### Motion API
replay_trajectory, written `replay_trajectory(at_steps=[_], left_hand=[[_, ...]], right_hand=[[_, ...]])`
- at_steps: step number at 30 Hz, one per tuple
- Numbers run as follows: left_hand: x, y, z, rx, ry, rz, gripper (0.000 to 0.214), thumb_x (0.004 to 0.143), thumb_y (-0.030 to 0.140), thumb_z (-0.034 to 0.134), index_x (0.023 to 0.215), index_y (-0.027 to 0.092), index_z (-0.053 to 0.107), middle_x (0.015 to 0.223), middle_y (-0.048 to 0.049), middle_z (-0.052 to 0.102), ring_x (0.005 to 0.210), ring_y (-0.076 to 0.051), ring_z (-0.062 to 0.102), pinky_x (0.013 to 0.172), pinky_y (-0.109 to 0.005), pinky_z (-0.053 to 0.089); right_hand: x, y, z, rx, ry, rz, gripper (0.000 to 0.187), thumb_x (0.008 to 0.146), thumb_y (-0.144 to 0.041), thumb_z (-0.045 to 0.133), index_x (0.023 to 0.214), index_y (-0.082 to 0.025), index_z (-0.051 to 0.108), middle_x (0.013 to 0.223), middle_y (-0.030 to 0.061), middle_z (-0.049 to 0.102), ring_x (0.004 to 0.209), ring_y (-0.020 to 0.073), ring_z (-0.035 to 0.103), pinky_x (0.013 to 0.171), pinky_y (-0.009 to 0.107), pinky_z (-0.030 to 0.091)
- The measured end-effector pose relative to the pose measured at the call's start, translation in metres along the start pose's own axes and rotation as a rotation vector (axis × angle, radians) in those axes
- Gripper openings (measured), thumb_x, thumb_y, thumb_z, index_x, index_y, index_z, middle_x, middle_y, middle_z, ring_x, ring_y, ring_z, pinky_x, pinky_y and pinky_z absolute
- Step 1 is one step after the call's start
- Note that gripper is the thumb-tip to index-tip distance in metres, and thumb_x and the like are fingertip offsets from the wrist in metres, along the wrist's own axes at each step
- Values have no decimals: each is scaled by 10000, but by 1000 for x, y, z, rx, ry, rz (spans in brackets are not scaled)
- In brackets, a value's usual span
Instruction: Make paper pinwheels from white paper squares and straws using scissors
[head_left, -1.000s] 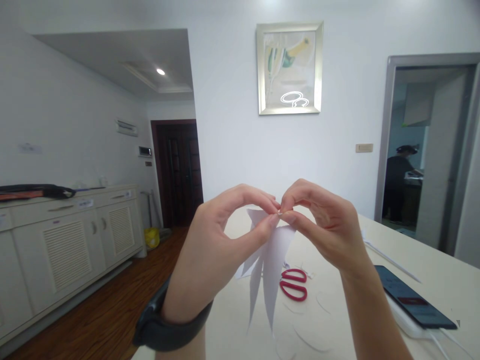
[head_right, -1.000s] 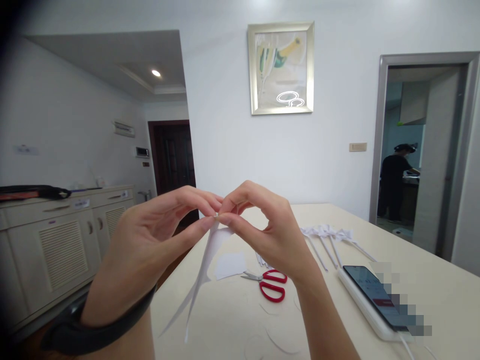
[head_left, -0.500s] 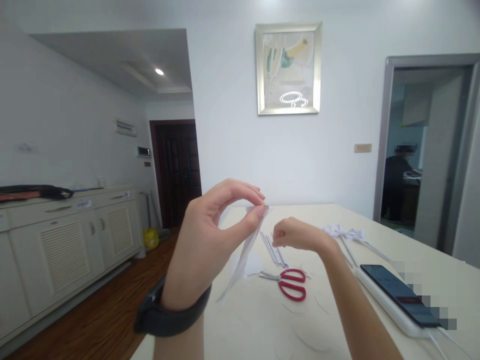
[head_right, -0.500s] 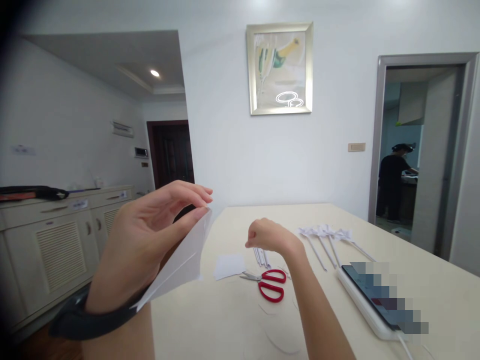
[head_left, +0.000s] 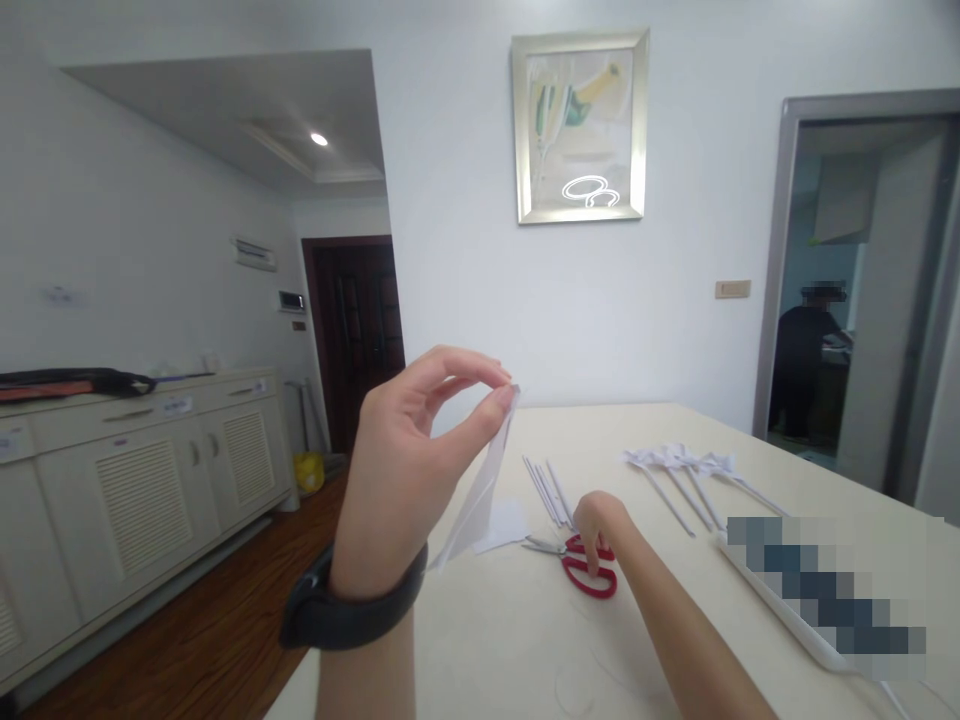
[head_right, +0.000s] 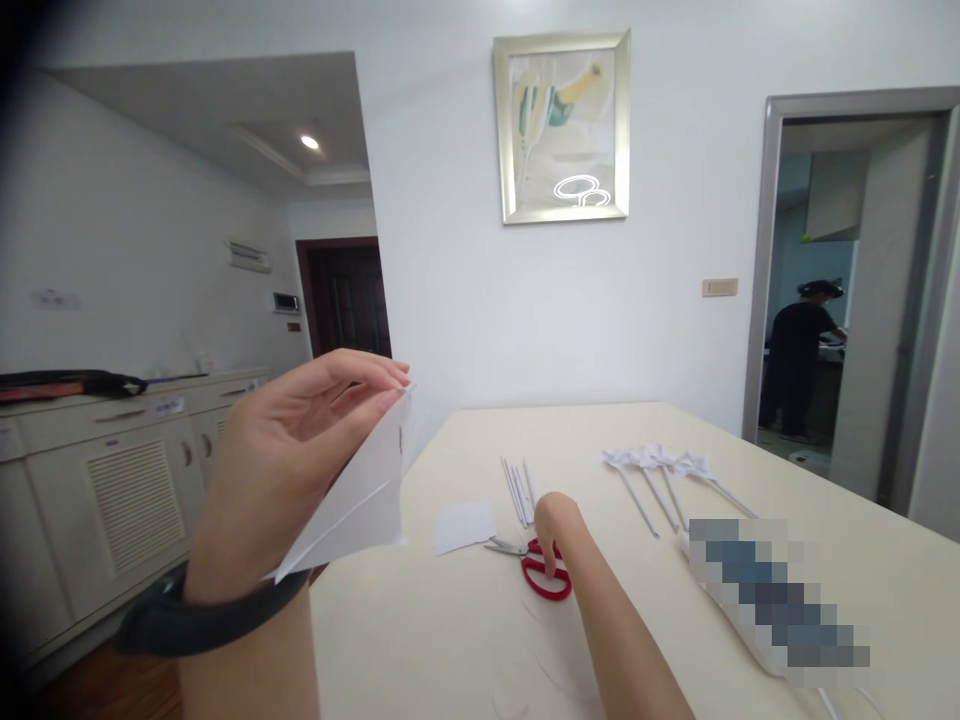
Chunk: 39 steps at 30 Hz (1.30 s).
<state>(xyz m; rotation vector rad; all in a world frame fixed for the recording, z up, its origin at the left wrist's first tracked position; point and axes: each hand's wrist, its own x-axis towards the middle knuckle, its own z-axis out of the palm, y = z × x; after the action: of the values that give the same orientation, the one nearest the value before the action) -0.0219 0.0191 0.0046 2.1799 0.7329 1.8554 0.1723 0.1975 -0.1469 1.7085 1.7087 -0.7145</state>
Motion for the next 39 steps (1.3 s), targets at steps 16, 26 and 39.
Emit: replay_trajectory(at_steps=[16, 26, 39], left_hand=[[-1, 4, 3, -15, -21, -31, 52, 778, 224, 577, 752, 186, 599, 886, -24, 630, 911, -161, 582, 856, -269, 456], [-1, 4, 5, -67, -24, -41, 44, 790, 220, 568, 768, 187, 585, 897, -23, 618, 912, -154, 576, 862, -267, 452], [-2, 4, 3, 5, -158, 17, 31, 795, 178, 552, 792, 184, 582, 900, -18, 618, 894, -144, 575, 868, -276, 444]], right_hand=[[-12, 35, -10, 267, 302, -395, 300, 865, -296, 508, 1122, -141, 523, 1112, 78, 558, 937, 189, 574, 783, 387, 492], [-107, 60, -12, 660, 1036, -794, 177, 811, -258, 473, 954, -154, 478, 926, 47, 523, 839, 164, 505, 718, 289, 418], [-220, -39, 30, 1127, 1278, -1664, 199, 760, -63, 560, 769, -215, 433, 758, -20, 555, 701, 116, 515, 600, 245, 412]])
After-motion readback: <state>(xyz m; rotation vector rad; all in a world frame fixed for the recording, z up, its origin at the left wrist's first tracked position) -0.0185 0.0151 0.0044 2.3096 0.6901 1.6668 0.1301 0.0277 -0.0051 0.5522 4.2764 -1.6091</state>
